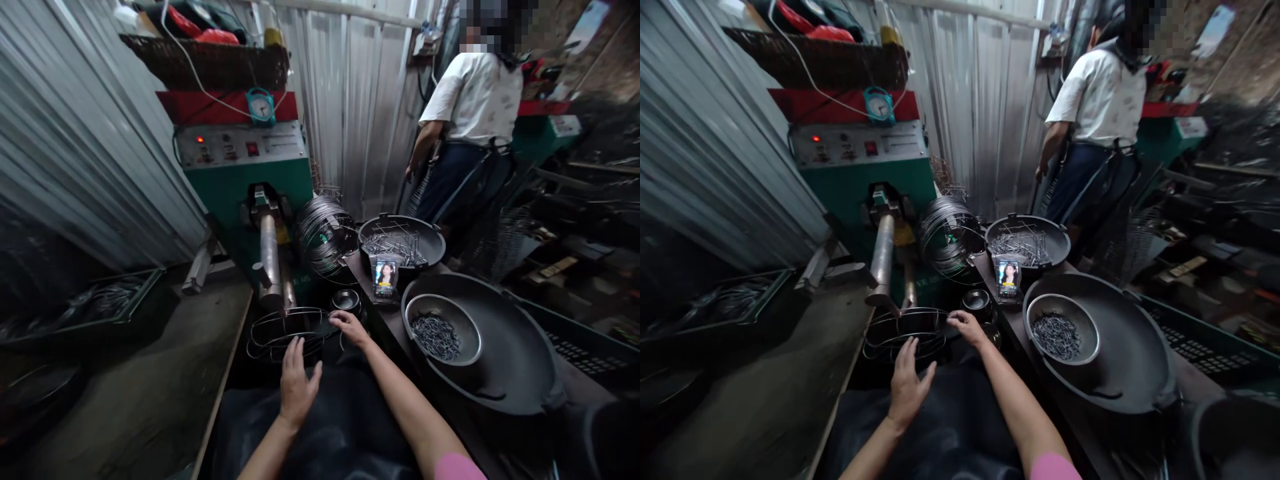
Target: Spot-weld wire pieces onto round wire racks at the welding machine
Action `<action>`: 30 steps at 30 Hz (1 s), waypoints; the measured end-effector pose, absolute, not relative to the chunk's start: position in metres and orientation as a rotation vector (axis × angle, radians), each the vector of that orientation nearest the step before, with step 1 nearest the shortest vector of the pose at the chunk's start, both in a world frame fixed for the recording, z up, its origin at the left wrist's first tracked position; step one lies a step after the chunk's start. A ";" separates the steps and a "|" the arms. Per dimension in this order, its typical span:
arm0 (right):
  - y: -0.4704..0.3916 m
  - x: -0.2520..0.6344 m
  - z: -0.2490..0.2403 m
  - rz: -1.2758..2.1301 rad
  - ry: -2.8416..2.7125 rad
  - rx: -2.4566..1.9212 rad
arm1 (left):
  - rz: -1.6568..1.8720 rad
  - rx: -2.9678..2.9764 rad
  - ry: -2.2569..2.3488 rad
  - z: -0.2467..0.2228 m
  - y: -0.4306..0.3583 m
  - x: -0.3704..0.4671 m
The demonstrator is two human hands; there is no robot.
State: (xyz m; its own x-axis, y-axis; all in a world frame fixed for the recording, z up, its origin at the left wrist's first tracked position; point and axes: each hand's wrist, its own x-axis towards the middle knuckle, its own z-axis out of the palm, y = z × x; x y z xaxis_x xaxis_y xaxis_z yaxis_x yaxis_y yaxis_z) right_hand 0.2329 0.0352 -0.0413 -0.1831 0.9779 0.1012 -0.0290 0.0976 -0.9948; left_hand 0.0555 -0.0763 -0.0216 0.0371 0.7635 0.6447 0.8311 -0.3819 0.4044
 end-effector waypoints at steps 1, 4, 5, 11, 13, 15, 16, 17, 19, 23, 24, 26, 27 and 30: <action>0.034 0.232 -0.043 1.261 -1.361 -1.019 | -1.305 -2.116 -1.777 -0.028 -0.073 0.063; 0.027 0.227 -0.048 1.170 -1.335 -1.025 | -1.372 -1.954 -1.884 -0.036 -0.056 0.075; 0.025 0.225 -0.049 1.118 -1.342 -1.042 | -1.373 -1.938 -1.902 -0.036 -0.050 0.077; 0.023 0.211 -0.050 0.710 -1.428 -1.221 | -1.376 -1.683 -2.188 -0.030 -0.027 0.089; 0.020 0.214 -0.044 0.634 -1.500 -1.206 | -1.462 -1.675 -2.199 -0.029 -0.024 0.087; 0.012 0.221 -0.034 0.633 -1.583 -1.129 | -1.610 -1.744 -2.157 -0.029 -0.027 0.082; 0.007 0.225 -0.028 0.668 -1.622 -1.075 | -1.699 -1.778 -2.140 -0.028 -0.031 0.078; 0.001 0.228 -0.022 0.721 -1.652 -1.021 | -1.785 -1.810 -2.137 -0.028 -0.035 0.074; -0.011 0.231 -0.009 0.845 -1.682 -0.947 | -1.932 -1.838 -2.183 -0.026 -0.045 0.067; -0.024 0.223 0.009 0.961 -1.640 -1.016 | -2.086 -1.840 -2.294 -0.023 -0.059 0.054; -0.025 0.219 0.012 0.975 -1.638 -1.037 | -2.105 -1.819 -2.306 -0.022 -0.060 0.051; -0.024 0.210 0.015 0.999 -1.667 -1.026 | -2.142 -1.778 -2.324 -0.022 -0.062 0.043; -0.023 0.205 0.016 1.005 -1.690 -1.002 | -2.173 -1.762 -2.326 -0.023 -0.062 0.039; -0.020 0.193 0.018 0.999 -1.706 -0.972 | -2.299 -1.722 -2.324 -0.025 -0.061 0.029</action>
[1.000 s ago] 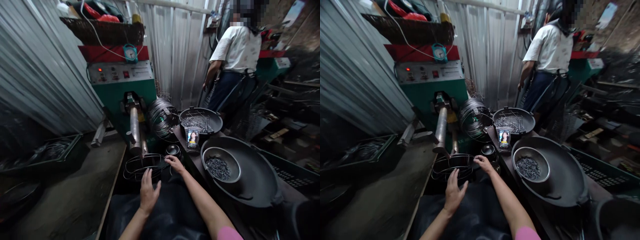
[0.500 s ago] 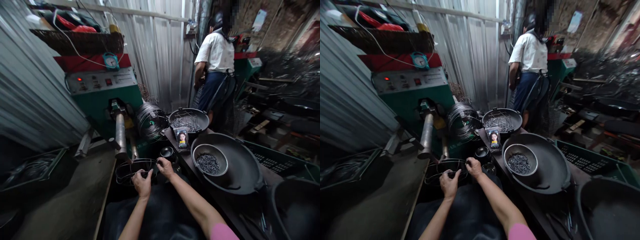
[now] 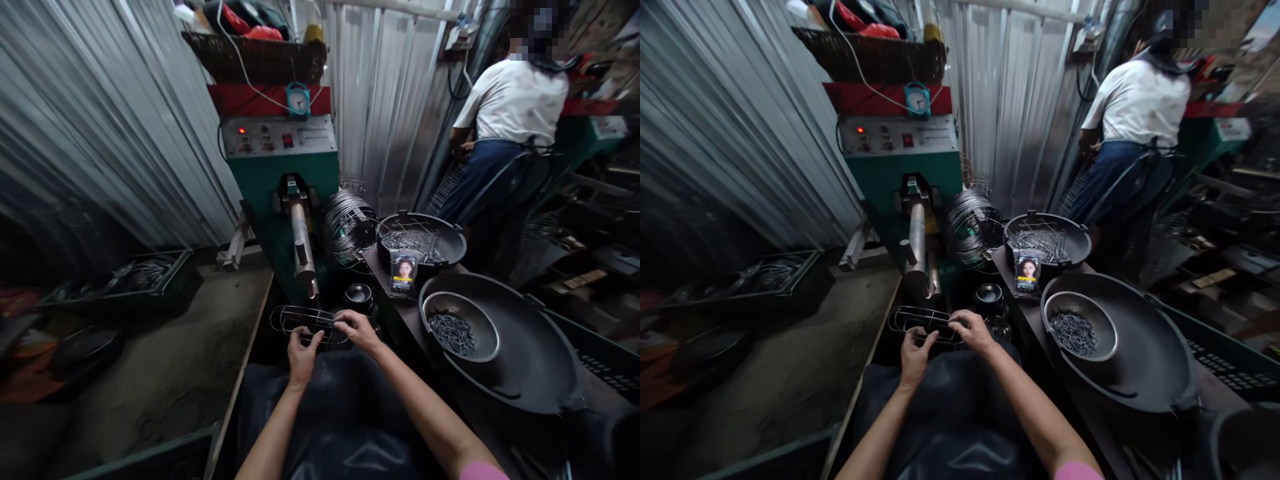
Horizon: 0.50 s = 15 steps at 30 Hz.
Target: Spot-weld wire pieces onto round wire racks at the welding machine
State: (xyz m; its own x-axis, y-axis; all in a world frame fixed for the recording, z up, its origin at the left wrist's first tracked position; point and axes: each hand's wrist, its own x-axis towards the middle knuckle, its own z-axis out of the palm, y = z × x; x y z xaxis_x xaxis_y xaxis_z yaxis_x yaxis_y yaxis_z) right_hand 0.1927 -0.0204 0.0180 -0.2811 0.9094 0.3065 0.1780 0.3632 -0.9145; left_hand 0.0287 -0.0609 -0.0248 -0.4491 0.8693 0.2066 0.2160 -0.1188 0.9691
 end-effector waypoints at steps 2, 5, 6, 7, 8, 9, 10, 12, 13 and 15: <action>-0.019 0.187 0.018 0.963 -1.689 -0.993 | 1.642 1.156 1.580 -0.025 -0.059 0.025; -0.023 0.182 0.019 0.819 -1.739 -1.014 | 1.687 1.066 1.491 -0.023 -0.057 0.022; -0.026 0.182 0.019 0.741 -1.784 -1.028 | 1.692 1.033 1.464 -0.022 -0.058 0.022; -0.031 0.181 0.020 0.652 -1.842 -1.046 | 1.695 0.998 1.450 -0.020 -0.059 0.022; -0.035 0.180 0.021 0.554 -1.908 -1.069 | 1.691 0.966 1.446 -0.019 -0.060 0.022; -0.040 0.180 0.022 0.457 -1.976 -1.095 | 1.687 0.942 1.444 -0.018 -0.061 0.023; -0.044 0.179 0.023 0.368 -2.041 -1.120 | 1.692 0.914 1.452 -0.018 -0.062 0.023; -0.050 0.179 0.026 0.223 -2.136 -1.162 | 1.680 0.889 1.462 -0.020 -0.063 0.025; -0.052 0.181 0.027 0.173 -2.168 -1.170 | 1.672 0.878 1.470 -0.022 -0.063 0.025; -0.056 0.191 0.028 0.135 -2.201 -1.154 | 1.637 0.881 1.468 -0.025 -0.065 0.026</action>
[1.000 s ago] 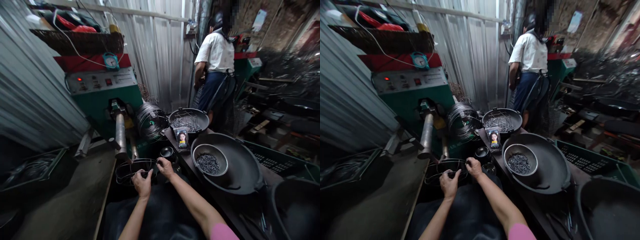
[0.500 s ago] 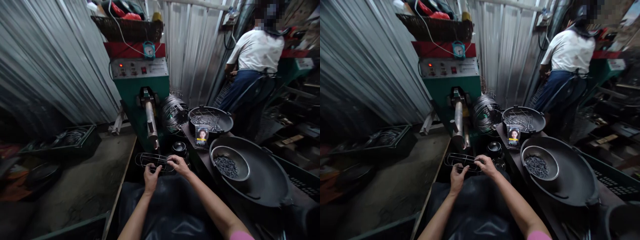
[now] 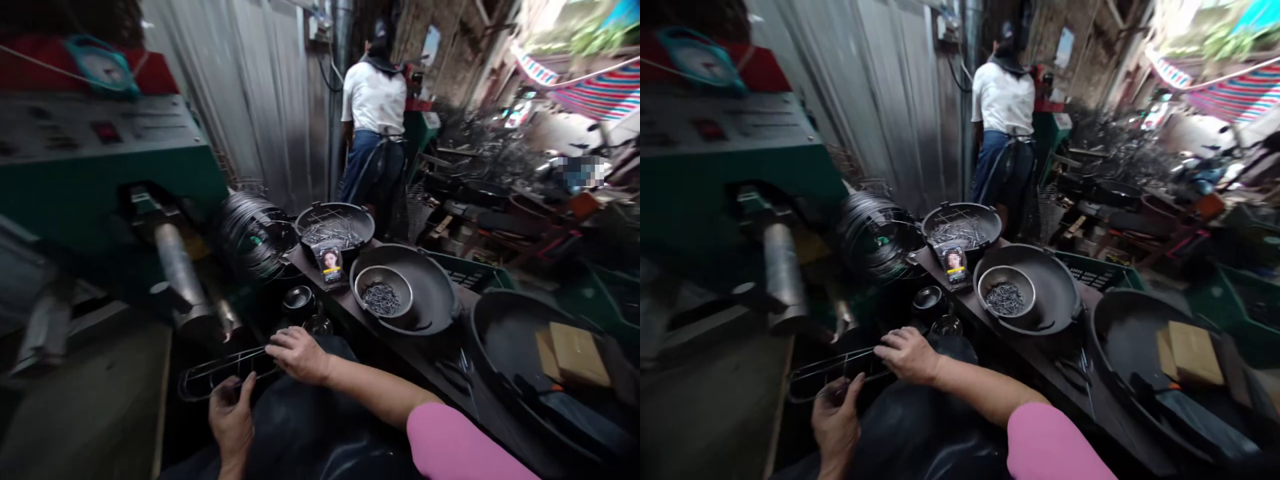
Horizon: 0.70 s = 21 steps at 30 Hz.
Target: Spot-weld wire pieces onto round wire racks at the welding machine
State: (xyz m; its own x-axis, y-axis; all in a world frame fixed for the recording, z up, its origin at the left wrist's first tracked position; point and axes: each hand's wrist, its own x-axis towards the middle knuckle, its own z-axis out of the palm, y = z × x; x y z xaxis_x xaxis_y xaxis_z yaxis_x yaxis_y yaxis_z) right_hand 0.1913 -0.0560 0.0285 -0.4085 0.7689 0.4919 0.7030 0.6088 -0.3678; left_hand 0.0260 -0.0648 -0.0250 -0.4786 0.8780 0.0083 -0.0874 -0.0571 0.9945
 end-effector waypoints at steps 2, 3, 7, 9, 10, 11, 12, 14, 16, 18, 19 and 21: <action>-0.060 0.214 0.029 0.172 -2.168 -1.153 | 1.614 0.895 1.466 -0.027 -0.068 0.026; -0.062 0.232 0.029 0.205 -2.119 -1.186 | 1.607 0.901 1.473 -0.027 -0.071 0.025; -0.080 0.334 0.035 0.230 -1.728 -1.636 | 1.591 0.893 1.539 -0.027 -0.080 0.017; -0.099 0.394 0.042 0.147 -1.517 -1.944 | 1.572 0.879 1.516 -0.030 -0.082 0.011; -0.111 0.421 0.047 0.132 -1.432 -2.120 | 1.560 0.875 1.499 -0.032 -0.083 0.008; -0.124 0.447 0.051 0.123 -1.349 -2.301 | 1.553 0.876 1.487 -0.033 -0.083 0.006; -0.137 0.469 0.054 0.128 -1.266 -2.474 | 1.549 0.881 1.478 -0.034 -0.083 0.006; -0.158 0.502 0.057 0.195 -1.179 -2.705 | 1.550 0.907 1.475 -0.033 -0.083 0.009; -0.166 0.520 0.052 0.295 -1.170 -2.800 | 1.548 0.954 1.484 -0.026 -0.085 0.017; -0.162 0.527 0.040 0.410 -1.202 -2.823 | 1.573 0.978 1.505 -0.016 -0.089 0.027; -0.157 0.527 0.032 0.476 -1.226 -2.826 | 1.602 0.981 1.521 -0.011 -0.091 0.031; -0.146 0.522 0.015 0.602 -1.290 -2.802 | 1.642 0.977 1.530 -0.003 -0.095 0.036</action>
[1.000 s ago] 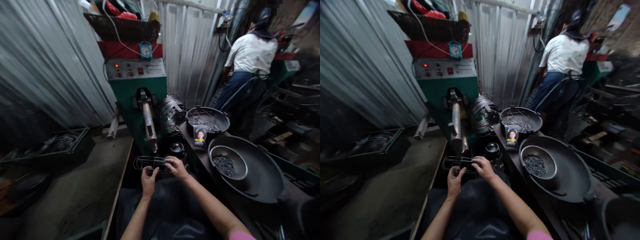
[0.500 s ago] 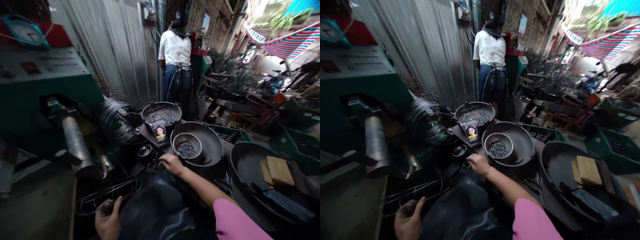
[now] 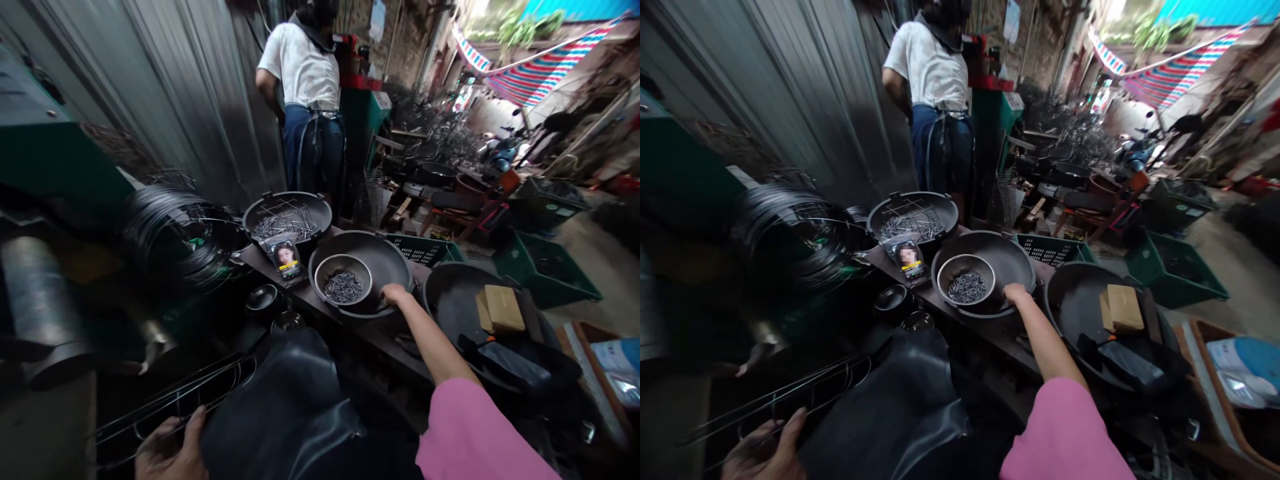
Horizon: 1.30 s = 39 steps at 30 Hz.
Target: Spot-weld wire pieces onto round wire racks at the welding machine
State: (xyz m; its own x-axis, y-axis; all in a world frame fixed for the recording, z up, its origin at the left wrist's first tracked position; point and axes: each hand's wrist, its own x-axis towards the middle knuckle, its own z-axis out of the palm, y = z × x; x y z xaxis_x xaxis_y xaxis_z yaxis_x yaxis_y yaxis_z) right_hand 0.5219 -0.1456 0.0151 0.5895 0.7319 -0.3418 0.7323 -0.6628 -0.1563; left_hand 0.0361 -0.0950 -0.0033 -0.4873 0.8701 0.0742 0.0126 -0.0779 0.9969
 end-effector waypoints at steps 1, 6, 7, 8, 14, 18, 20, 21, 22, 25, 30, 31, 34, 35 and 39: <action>-0.140 0.519 0.008 -0.652 1.322 2.771 | 1.646 0.987 1.529 -0.001 -0.097 0.036; -0.136 0.518 0.006 -0.842 1.516 2.714 | 1.671 1.054 1.585 -0.003 -0.104 0.024; -0.140 0.520 0.012 -0.879 1.562 2.714 | 1.681 1.051 1.598 -0.003 -0.104 0.023; -0.144 0.521 0.018 -0.908 1.606 2.709 | 1.685 1.044 1.609 -0.003 -0.104 0.022; -0.158 0.482 0.051 -1.976 1.846 2.849 | 1.657 0.954 1.639 0.003 -0.099 0.040; -0.135 0.427 0.055 -2.766 1.793 2.613 | 1.654 0.953 1.606 0.000 -0.099 0.046; -0.121 0.401 0.054 -2.941 1.795 2.446 | 1.662 0.978 1.605 -0.003 -0.100 0.041; -0.114 0.388 0.052 -3.002 1.789 2.370 | 1.669 0.997 1.613 -0.005 -0.100 0.037; -0.107 0.377 0.050 -3.053 1.767 2.304 | 1.675 1.016 1.632 -0.006 -0.101 0.033; -0.095 0.344 0.037 -3.145 1.580 2.171 | 1.696 1.046 1.674 -0.006 -0.103 0.020; -0.099 0.309 0.010 -3.376 1.128 2.025 | 1.766 1.041 1.639 -0.007 -0.102 0.007; -0.102 0.306 0.006 -3.427 1.068 2.002 | 1.765 1.048 1.633 -0.009 -0.102 0.006; -0.107 0.301 0.003 -3.482 0.984 2.000 | 1.765 1.063 1.594 -0.015 -0.099 0.008; -0.107 0.301 0.004 -3.482 0.974 2.021 | 1.761 1.061 1.579 -0.016 -0.099 0.009; -0.100 0.294 0.017 -3.531 0.960 2.094 | 1.757 1.042 1.519 -0.015 -0.097 0.019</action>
